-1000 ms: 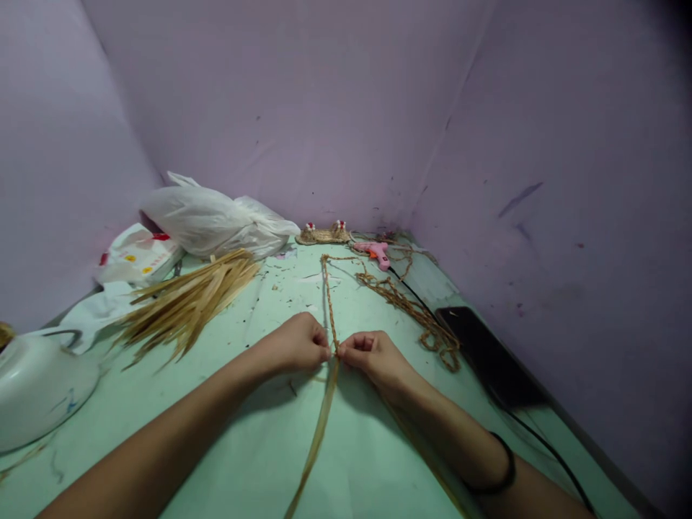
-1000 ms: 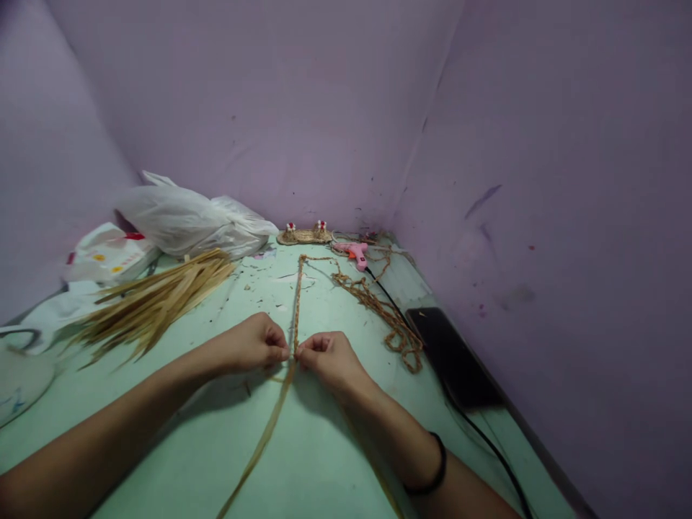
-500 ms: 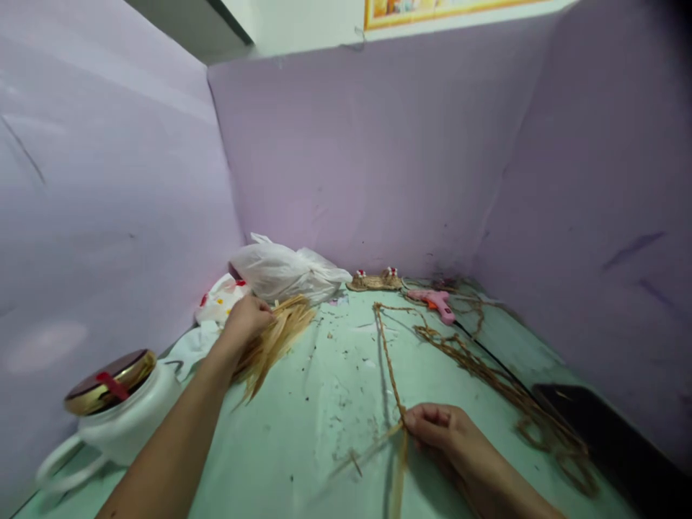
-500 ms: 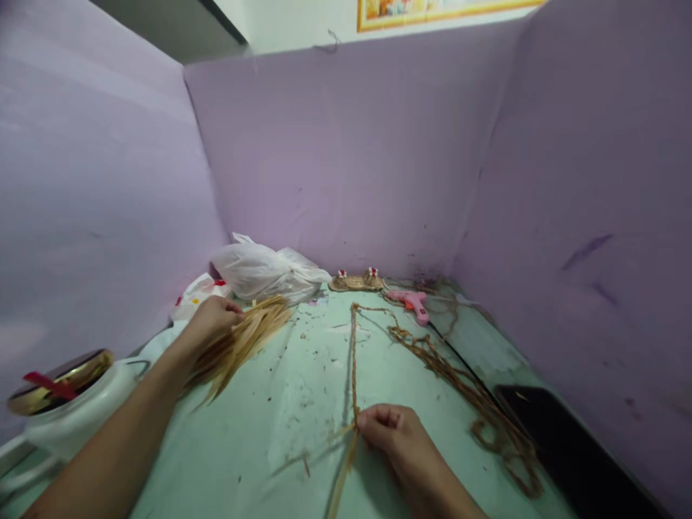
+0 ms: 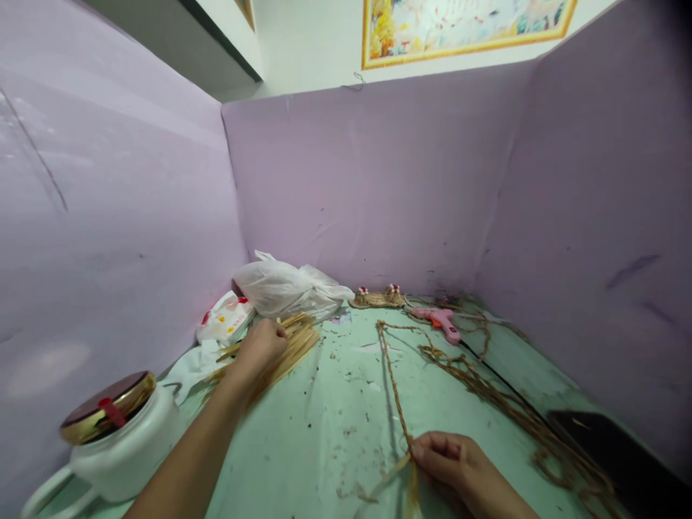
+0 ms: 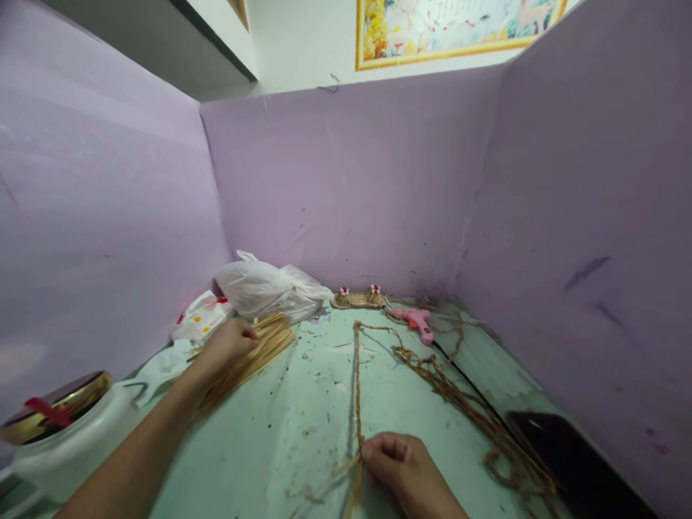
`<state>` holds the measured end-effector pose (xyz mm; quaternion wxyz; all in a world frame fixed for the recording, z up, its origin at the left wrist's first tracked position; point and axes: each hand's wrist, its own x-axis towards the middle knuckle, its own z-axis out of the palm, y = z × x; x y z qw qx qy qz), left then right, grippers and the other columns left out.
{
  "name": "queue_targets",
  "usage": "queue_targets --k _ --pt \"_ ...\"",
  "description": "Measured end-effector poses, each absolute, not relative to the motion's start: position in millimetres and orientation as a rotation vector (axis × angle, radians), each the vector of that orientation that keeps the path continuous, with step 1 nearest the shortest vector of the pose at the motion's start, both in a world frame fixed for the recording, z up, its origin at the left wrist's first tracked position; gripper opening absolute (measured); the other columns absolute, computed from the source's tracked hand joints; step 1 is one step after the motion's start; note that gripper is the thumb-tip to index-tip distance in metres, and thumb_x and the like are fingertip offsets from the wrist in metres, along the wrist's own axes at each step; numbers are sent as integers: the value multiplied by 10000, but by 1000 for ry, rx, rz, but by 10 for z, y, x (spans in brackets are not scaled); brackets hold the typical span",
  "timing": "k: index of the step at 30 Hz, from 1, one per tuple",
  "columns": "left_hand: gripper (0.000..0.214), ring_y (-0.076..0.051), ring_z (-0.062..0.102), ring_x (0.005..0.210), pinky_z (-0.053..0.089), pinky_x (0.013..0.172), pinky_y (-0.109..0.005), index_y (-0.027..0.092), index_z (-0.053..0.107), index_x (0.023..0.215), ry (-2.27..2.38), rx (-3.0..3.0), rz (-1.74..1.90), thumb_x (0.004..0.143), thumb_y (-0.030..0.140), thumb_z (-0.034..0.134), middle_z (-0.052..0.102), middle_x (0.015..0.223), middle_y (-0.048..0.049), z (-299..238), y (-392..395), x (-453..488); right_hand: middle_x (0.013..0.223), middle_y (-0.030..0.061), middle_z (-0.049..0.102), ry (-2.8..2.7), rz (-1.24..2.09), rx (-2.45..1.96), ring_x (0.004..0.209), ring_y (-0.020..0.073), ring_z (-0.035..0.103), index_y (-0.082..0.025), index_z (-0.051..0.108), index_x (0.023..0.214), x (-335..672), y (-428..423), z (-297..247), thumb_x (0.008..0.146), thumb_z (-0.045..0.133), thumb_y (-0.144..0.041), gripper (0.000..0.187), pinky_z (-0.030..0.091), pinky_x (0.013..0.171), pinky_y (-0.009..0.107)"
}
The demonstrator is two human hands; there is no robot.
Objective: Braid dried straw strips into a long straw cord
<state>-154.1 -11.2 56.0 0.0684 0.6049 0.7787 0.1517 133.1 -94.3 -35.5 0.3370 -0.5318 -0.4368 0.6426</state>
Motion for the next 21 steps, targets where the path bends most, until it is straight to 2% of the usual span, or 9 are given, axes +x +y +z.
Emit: queue_targets --k 3,9,11,15,21 --pt "173 -168 534 617 316 511 -219 164 628 634 2197 1917 494 579 225 476 601 621 -41 749 -232 -1440 455 -16 452 -1129 1670 -1383 371 44 330 -130 533 550 1324 -947 -332 524 670 -444 343 195 375 191" --pt "125 -133 453 535 261 478 -226 161 546 510 2314 2013 409 555 185 433 521 526 -24 931 -317 -1512 465 -16 455 -1120 1671 -1374 371 43 329 -134 536 558 1320 -980 -271 544 655 -428 318 180 374 196" --pt "110 -117 434 516 272 482 -218 158 531 503 2129 2054 343 549 190 435 495 503 -5 947 -321 -1539 462 -23 448 -1119 1658 -1373 371 38 313 -134 536 557 1319 -980 -262 551 651 -408 297 176 378 196" --pt "140 -103 435 503 290 474 -203 162 579 581 1651 2097 135 553 222 456 518 525 12 914 -439 -1284 440 -39 424 -1131 1651 -1381 374 40 307 -134 523 539 1311 -995 -206 541 651 -378 276 169 387 203" --pt "174 -141 477 515 284 468 -232 195 653 624 1557 2255 -318 520 303 565 598 584 -29 785 -749 -630 444 -36 457 -1145 1618 -1363 403 45 329 -127 526 521 1302 -1035 -63 559 623 -281 186 197 416 202"
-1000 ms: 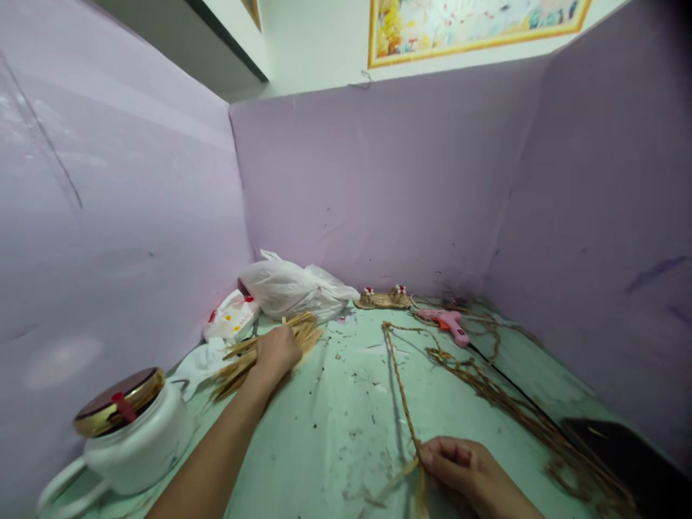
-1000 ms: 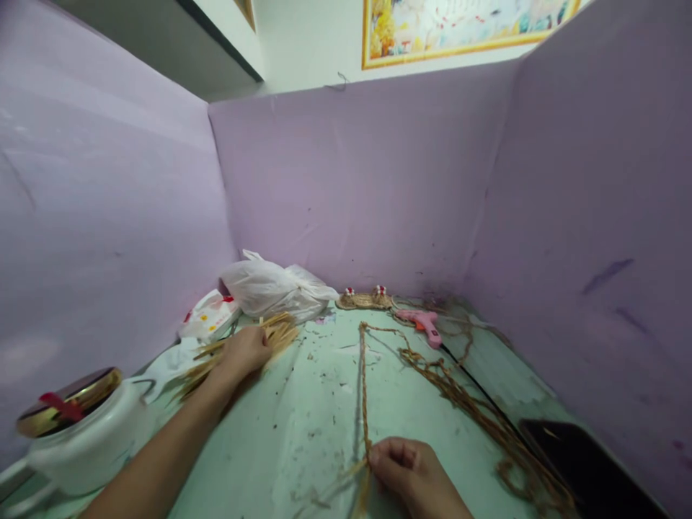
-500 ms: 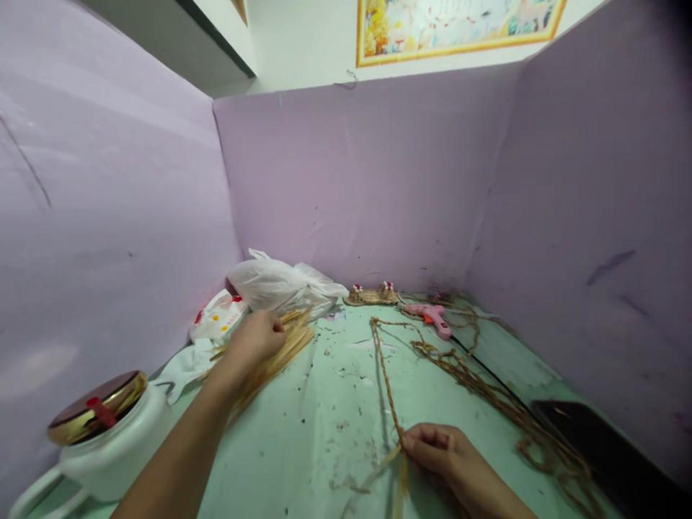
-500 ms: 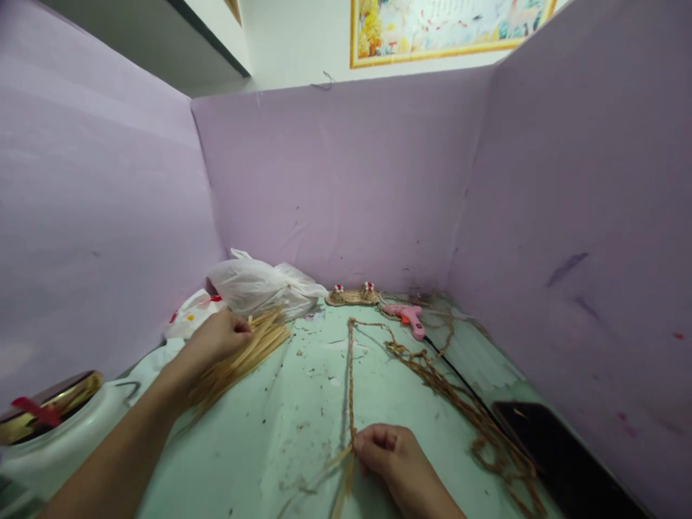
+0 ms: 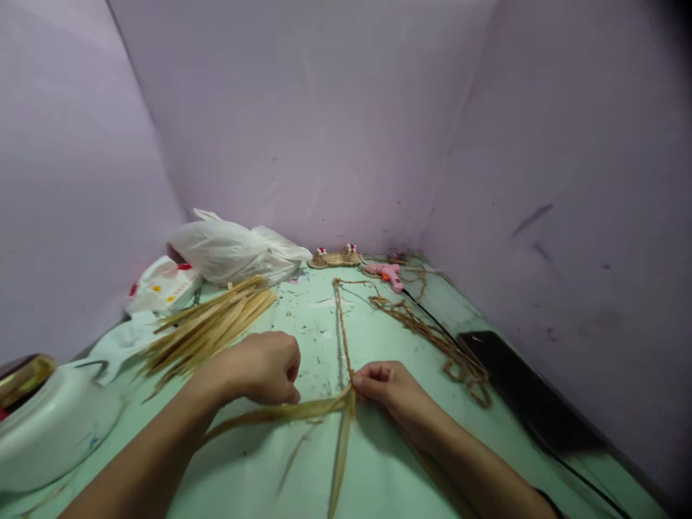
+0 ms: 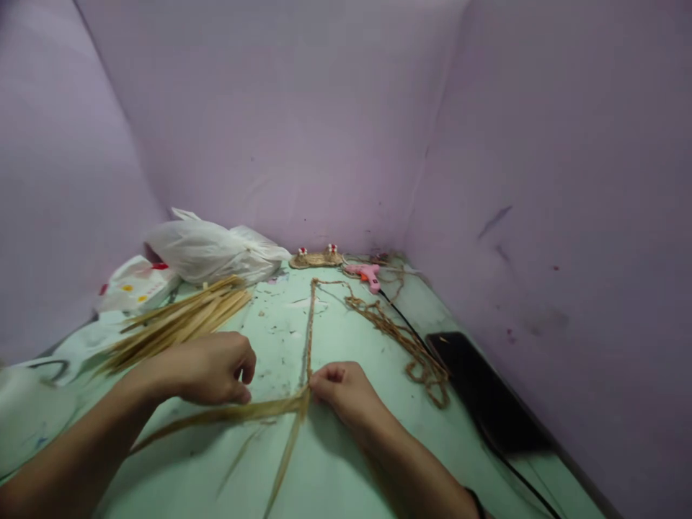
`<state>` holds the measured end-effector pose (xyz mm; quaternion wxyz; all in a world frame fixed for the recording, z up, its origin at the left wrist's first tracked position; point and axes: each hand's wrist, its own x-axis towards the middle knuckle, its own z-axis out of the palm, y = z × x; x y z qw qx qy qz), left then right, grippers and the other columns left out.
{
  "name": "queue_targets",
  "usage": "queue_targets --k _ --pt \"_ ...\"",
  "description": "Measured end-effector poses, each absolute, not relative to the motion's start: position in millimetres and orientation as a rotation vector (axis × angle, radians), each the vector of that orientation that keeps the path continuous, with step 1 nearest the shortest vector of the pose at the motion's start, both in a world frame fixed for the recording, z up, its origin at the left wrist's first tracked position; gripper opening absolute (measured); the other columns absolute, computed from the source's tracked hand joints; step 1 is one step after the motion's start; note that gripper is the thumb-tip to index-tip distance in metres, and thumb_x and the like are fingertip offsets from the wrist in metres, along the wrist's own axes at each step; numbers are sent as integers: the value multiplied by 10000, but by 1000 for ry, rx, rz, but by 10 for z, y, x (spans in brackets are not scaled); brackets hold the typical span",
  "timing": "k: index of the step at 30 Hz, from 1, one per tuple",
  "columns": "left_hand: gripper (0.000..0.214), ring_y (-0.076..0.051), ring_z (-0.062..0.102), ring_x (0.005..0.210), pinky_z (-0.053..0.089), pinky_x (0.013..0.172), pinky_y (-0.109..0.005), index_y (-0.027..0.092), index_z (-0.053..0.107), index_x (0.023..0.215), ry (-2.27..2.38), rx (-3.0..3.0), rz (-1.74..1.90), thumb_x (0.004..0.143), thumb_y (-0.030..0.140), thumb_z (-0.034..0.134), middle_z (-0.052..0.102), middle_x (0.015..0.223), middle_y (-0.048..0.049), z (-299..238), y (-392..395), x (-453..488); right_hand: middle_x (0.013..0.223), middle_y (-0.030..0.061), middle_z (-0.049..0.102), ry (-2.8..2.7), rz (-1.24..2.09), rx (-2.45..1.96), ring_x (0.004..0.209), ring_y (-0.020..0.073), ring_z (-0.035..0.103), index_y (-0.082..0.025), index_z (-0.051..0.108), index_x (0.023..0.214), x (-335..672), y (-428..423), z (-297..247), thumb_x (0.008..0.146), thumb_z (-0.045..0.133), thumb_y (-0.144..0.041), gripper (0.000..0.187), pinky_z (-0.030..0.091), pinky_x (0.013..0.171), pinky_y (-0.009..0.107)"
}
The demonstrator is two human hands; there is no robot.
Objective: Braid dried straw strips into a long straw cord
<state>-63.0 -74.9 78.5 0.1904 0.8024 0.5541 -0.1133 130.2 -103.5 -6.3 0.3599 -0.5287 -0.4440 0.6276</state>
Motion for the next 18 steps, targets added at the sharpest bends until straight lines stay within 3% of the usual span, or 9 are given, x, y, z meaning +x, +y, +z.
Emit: queue_targets --k 12,18 --pt "179 -162 522 584 292 507 -238 193 636 651 1418 2458 -231 590 182 469 627 666 -73 337 -900 -164 396 -43 467 -1149 1621 -1386 385 39 305 -132 540 485 1350 -1021 -29 564 587 -198 113 198 411 195" --pt "157 -133 490 557 278 488 -220 179 620 621 1451 2340 -132 575 182 470 613 628 -45 336 -782 -290 414 -42 468 -1210 1566 -1386 398 38 306 -124 549 517 1362 -1010 -90 571 585 -206 105 205 417 192"
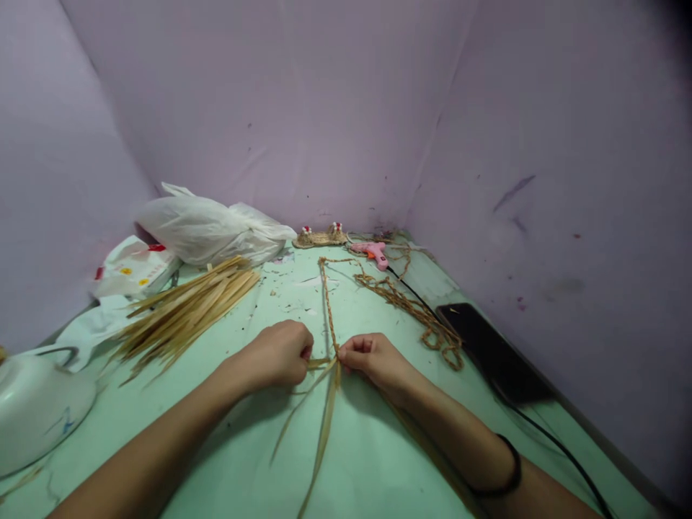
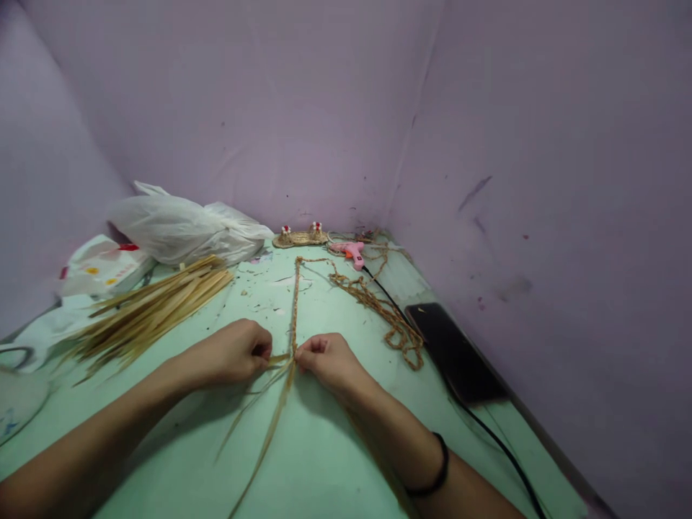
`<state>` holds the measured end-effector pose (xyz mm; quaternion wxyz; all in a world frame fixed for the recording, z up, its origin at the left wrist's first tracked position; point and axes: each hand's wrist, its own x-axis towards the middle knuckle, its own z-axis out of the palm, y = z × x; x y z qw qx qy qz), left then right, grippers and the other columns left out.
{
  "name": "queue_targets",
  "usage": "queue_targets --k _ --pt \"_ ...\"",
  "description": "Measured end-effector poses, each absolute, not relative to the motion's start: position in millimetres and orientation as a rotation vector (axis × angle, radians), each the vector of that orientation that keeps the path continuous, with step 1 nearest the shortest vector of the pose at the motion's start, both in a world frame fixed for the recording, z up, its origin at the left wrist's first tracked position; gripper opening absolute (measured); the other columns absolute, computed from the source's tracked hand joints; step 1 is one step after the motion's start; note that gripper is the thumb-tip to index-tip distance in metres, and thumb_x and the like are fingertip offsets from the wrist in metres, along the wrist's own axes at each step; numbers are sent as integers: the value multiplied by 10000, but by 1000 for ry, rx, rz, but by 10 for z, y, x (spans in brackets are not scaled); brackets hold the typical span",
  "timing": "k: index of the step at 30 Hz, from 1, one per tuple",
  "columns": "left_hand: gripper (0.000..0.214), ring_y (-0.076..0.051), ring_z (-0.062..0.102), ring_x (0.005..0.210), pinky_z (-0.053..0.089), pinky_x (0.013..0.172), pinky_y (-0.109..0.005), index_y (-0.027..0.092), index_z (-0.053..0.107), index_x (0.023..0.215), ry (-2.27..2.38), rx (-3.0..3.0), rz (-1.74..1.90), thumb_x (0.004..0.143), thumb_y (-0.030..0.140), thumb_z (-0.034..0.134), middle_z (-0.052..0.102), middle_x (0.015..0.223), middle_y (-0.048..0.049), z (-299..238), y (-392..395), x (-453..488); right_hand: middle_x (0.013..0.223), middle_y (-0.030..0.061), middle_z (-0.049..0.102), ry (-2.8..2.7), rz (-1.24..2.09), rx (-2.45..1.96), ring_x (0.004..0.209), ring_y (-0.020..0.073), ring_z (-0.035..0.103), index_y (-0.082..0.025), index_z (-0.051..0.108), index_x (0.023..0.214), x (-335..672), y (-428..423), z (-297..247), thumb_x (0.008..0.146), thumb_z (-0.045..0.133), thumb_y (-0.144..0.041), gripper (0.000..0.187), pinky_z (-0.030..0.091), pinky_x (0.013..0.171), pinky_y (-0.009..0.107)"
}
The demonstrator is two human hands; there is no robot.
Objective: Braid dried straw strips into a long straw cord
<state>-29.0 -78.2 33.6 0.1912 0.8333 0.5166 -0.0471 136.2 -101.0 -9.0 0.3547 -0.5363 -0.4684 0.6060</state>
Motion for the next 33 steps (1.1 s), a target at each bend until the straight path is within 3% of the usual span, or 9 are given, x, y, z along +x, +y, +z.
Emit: queue_targets --k 5,12,17,25,33 --pt "215 -123 483 554 288 489 -207 181 653 698 1369 2226 -51 594 227 470 611 620 -33 317 -790 -259 441 -32 497 -1222 1550 -1370 423 46 337 -125 558 521 1373 -999 -129 574 584 -202 98 228 433 191" --pt "220 -133 480 541 296 503 -220 183 664 662 1467 2230 -68 581 247 469 603 605 -44 349 -784 -248 445 -30 506 -1197 1549 -1374 417 48 338 -126 565 538 1371 -1005 -132 574 595 -228 112 230 432 194" --pt "200 -108 406 488 253 464 -211 156 600 556 1395 2224 -78 595 251 428 482 483 -8 352 -811 -249 458 -30 516 -1177 1564 -1343 430 50 360 -127 563 543 1363 -1008 -134 576 600 -218 104 242 445 194" --pt "176 -75 267 466 205 440 -202 153 454 471 1190 2103 -11 608 253 405 267 468 41 333 -799 -268 488 -17 542 -1156 1555 -1313 465 65 419 -126 564 531 1355 -1020 -113 565 611 -231 119 297 496 202" --pt "150 -70 260 466 207 453 -207 149 434 454 1341 2115 32 572 235 403 254 467 44 362 -758 -294 453 -25 521 -1141 1574 -1313 441 53 391 -125 553 528 1352 -1025 -102 578 610 -235 134 286 485 197"
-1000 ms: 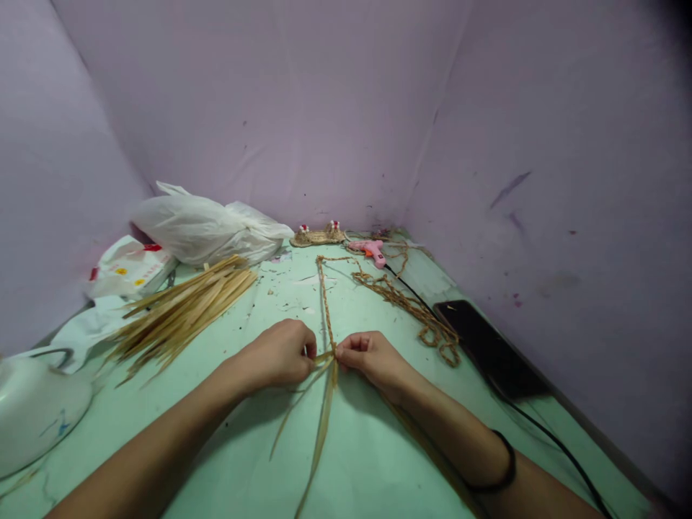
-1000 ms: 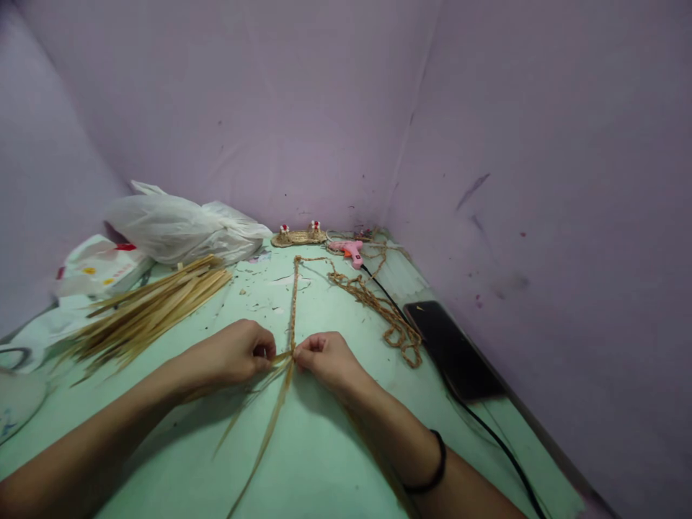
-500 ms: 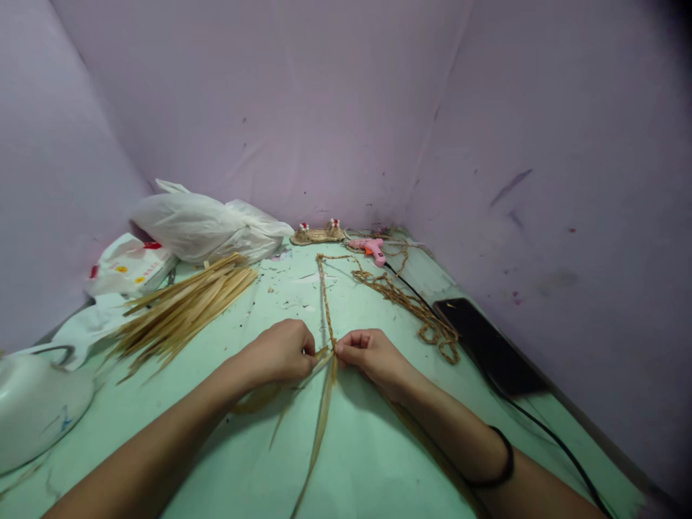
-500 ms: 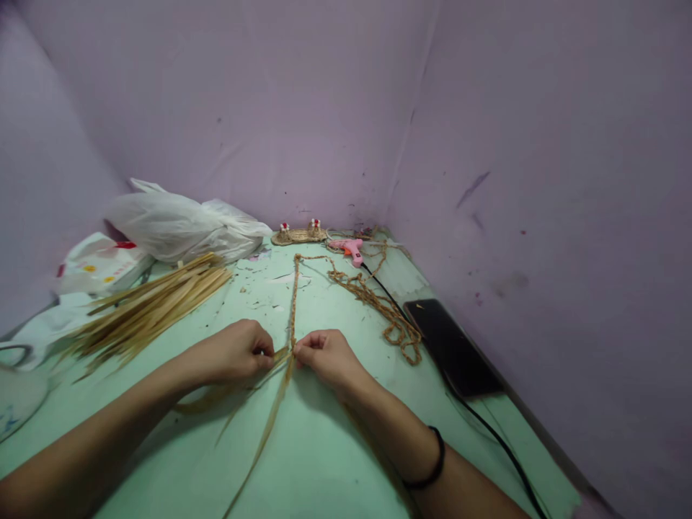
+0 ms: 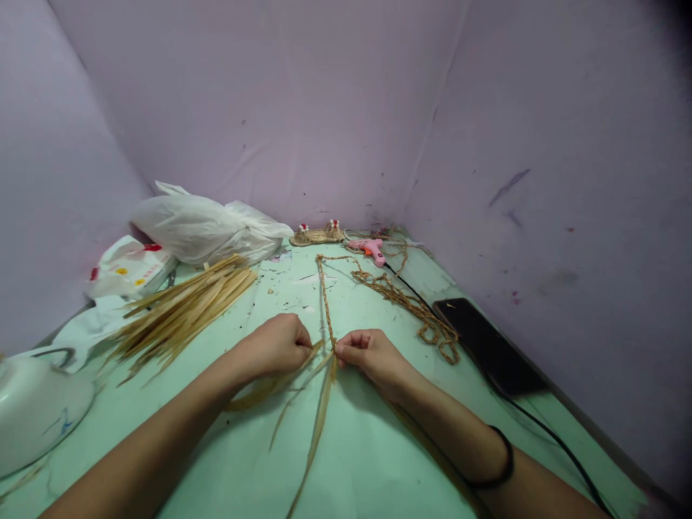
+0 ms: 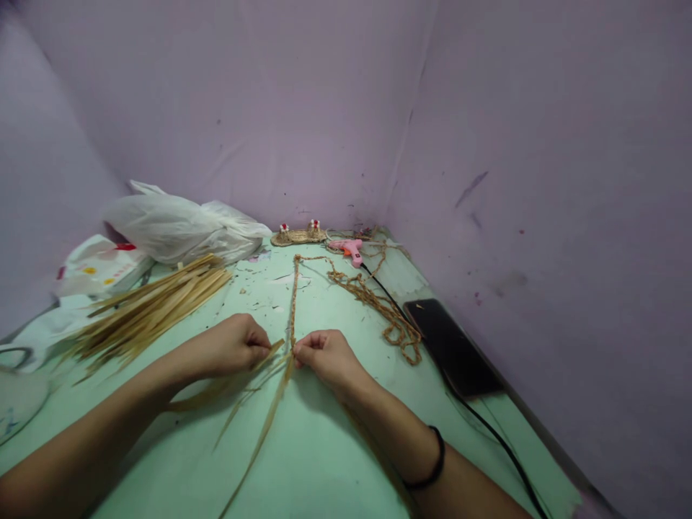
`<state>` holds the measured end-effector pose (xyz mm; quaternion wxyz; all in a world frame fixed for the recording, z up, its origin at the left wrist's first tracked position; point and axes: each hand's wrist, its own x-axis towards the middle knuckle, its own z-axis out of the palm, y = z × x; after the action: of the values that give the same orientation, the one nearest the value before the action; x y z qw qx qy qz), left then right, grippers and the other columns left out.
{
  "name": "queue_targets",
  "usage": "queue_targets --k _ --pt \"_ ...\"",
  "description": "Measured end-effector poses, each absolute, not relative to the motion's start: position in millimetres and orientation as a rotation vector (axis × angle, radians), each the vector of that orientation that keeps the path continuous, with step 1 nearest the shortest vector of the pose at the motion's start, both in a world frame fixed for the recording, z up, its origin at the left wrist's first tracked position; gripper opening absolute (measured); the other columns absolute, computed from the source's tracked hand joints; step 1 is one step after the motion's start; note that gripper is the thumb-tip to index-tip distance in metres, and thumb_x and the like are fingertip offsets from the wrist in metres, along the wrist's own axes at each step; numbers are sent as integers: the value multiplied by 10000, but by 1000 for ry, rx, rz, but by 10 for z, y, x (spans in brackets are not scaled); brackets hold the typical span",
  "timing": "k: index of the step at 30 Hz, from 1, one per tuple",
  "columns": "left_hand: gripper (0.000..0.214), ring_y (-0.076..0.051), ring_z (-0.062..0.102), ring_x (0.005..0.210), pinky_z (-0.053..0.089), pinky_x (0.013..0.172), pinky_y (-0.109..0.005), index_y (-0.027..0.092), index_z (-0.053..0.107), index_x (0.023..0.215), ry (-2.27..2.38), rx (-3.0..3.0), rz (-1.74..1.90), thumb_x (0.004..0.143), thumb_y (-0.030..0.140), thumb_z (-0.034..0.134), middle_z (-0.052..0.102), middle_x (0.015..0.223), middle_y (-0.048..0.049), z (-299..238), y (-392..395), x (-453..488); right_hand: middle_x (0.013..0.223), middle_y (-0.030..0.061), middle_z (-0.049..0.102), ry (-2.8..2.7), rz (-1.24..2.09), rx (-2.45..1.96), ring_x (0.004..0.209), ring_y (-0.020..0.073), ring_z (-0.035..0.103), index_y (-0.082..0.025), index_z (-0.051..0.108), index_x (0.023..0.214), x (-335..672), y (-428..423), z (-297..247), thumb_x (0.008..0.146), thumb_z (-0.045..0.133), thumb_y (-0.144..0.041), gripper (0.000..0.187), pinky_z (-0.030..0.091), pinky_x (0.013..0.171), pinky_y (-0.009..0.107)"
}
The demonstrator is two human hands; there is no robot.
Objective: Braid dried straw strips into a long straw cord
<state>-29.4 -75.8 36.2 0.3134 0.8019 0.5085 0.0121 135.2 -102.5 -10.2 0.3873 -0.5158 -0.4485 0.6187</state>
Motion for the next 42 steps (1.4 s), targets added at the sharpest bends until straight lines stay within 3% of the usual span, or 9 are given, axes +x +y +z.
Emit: queue_targets --k 14,20,24,28,36,39,42 --pt "233 -63 288 331 221 361 -197 157 451 477 1132 1671 14 631 331 472 391 355 38 271 -790 -238 490 -8 556 -1107 1567 -1265 472 68 425 -128 568 502 1345 -1024 -115 538 634 -235 132 311 505 207" --pt "193 -46 256 301 176 340 -193 156 412 405 1144 1567 136 567 231 486 325 309 53 262 -793 -181 471 -14 546 -1132 1577 -1289 448 57 399 -127 580 515 1348 -1029 -101 546 625 -225 112 285 465 198" --pt "96 -43 254 285 150 322 -190 140 518 486 1213 1406 173 531 224 504 338 330 63 285 -800 -150 457 -22 533 -1105 1616 -1277 406 40 352 -128 566 514 1346 -1036 -94 543 618 -222 111 237 420 193" --pt "102 -47 238 259 139 303 -197 137 521 490 1255 1282 233 525 233 513 369 318 48 309 -866 -68 412 -42 491 -1069 1659 -1261 357 24 287 -128 553 521 1339 -1036 -81 533 603 -196 85 176 387 195" --pt "265 -27 198 321 137 337 -190 149 424 408 1384 1479 336 538 289 608 266 314 78 174 -864 -15 379 -58 426 -1016 1653 -1338 336 26 263 -122 556 559 1353 -1020 -64 514 608 -195 99 115 367 202" --pt "303 -31 262 354 167 350 -178 133 474 457 1455 1604 398 505 368 659 325 363 68 95 -831 -50 383 -68 408 -1001 1680 -1323 331 23 266 -125 553 580 1378 -1019 -57 513 604 -206 117 104 358 197" --pt "280 -37 295 322 183 334 -174 138 540 636 1454 1496 409 524 370 652 392 396 74 122 -868 -28 384 -73 400 -995 1691 -1306 328 19 264 -127 544 585 1391 -1020 -59 515 615 -222 138 107 352 191"
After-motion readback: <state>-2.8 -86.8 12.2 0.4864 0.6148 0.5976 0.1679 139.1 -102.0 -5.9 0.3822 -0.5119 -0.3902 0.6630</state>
